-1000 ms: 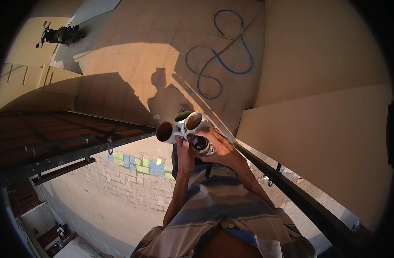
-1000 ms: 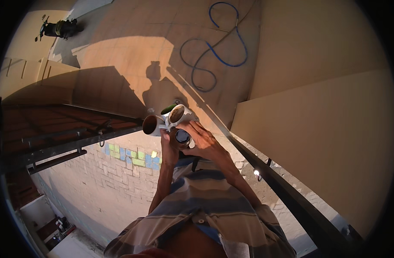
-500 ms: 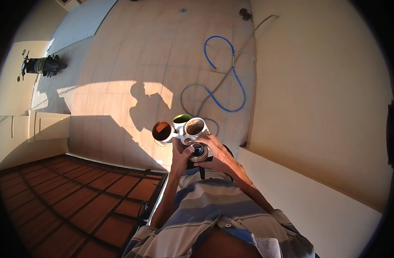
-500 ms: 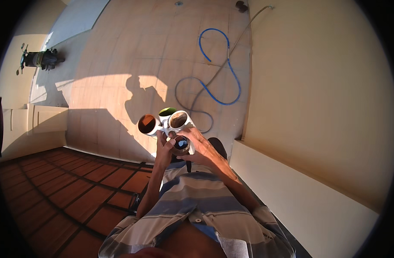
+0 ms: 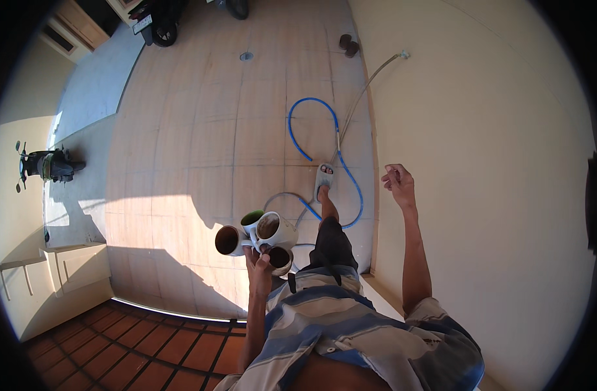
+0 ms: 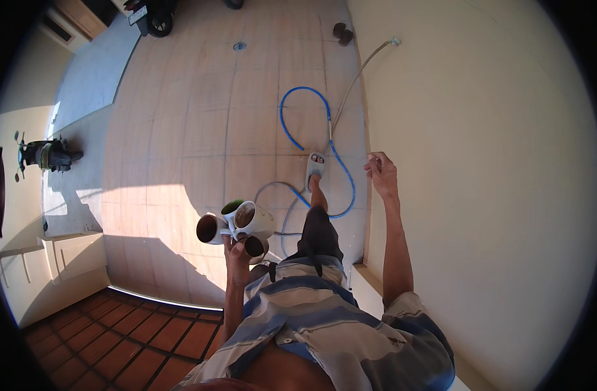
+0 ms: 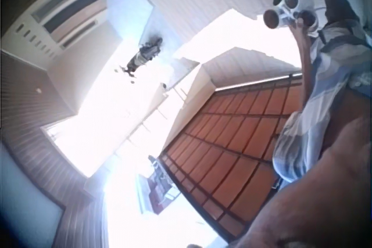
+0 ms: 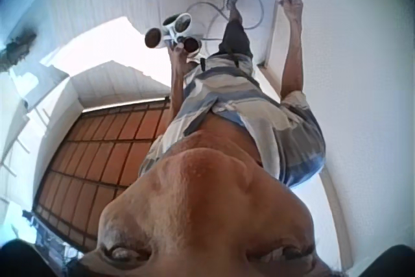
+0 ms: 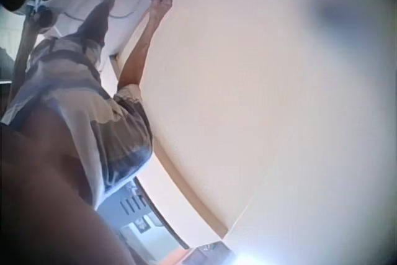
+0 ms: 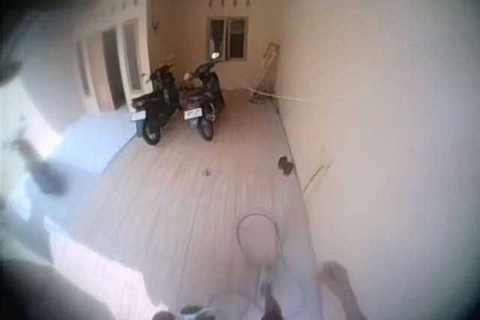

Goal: The person carries several mugs to a water source, then rinses each one under a stream of water from a hose while using their hands to scrub the surfaces.

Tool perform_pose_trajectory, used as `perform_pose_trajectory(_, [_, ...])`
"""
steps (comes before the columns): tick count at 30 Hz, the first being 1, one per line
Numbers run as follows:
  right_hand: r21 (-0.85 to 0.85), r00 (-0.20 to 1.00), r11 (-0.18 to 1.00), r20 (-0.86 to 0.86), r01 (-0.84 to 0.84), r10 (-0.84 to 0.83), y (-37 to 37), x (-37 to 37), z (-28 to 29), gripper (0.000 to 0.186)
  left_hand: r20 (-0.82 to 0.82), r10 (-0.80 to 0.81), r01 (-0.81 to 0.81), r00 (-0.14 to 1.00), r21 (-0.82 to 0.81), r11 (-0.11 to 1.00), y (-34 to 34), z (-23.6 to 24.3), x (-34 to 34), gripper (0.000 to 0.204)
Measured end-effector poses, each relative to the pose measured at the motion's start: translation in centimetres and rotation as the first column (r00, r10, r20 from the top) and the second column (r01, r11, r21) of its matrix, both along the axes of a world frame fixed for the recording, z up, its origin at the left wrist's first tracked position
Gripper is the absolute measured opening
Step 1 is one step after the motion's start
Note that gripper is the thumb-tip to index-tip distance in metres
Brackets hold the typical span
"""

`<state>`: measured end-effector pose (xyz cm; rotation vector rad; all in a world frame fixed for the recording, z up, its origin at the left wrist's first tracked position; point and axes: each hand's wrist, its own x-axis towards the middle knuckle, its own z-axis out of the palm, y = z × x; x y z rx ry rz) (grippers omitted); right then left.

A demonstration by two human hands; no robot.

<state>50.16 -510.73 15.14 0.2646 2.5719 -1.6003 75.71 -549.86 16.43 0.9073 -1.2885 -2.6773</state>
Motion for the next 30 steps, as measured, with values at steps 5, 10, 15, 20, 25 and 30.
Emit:
perform_pose_trajectory(5, [0.147,0.973,0.972,-0.168,0.181,-0.156,11.9,-37.0,-9.0,0.030,0.143,0.196,-0.189,0.970,-0.065,0.980,2.9,-4.5,-15.3,0.106])
perform_pose_trajectory(10, [0.685,0.972,0.691,-0.199,0.231,-0.128,22.5,-65.8,-13.0,0.061,0.224,0.266,-0.259,0.938,-0.058,0.964,5.1,-7.3,-26.0,0.097])
perform_pose_trajectory(15, [0.796,0.978,0.583,-0.050,0.160,-0.200,24.6,-78.4,-19.9,0.070,0.123,0.286,-0.254,0.950,-0.226,0.940,5.0,-6.2,-34.6,0.121])
perform_pose_trajectory(20, [1.000,0.940,-0.008,-0.019,0.023,0.339,34.2,-85.7,-20.4,0.058,0.066,0.281,-0.270,0.957,-0.143,0.952,3.8,-9.4,-40.2,0.103])
perform_pose_trajectory(25, [0.713,0.990,0.695,0.143,-0.098,-0.008,31.3,-82.4,-23.5,0.047,0.248,0.361,-0.292,0.899,-0.275,0.916,-1.0,-10.4,-43.9,0.103])
perform_pose_trajectory(30, [0.814,0.986,0.563,0.069,-0.144,0.152,31.4,-81.3,-16.6,0.055,0.072,0.292,-0.288,0.954,-0.061,0.956,-5.6,-14.8,-48.3,0.102])
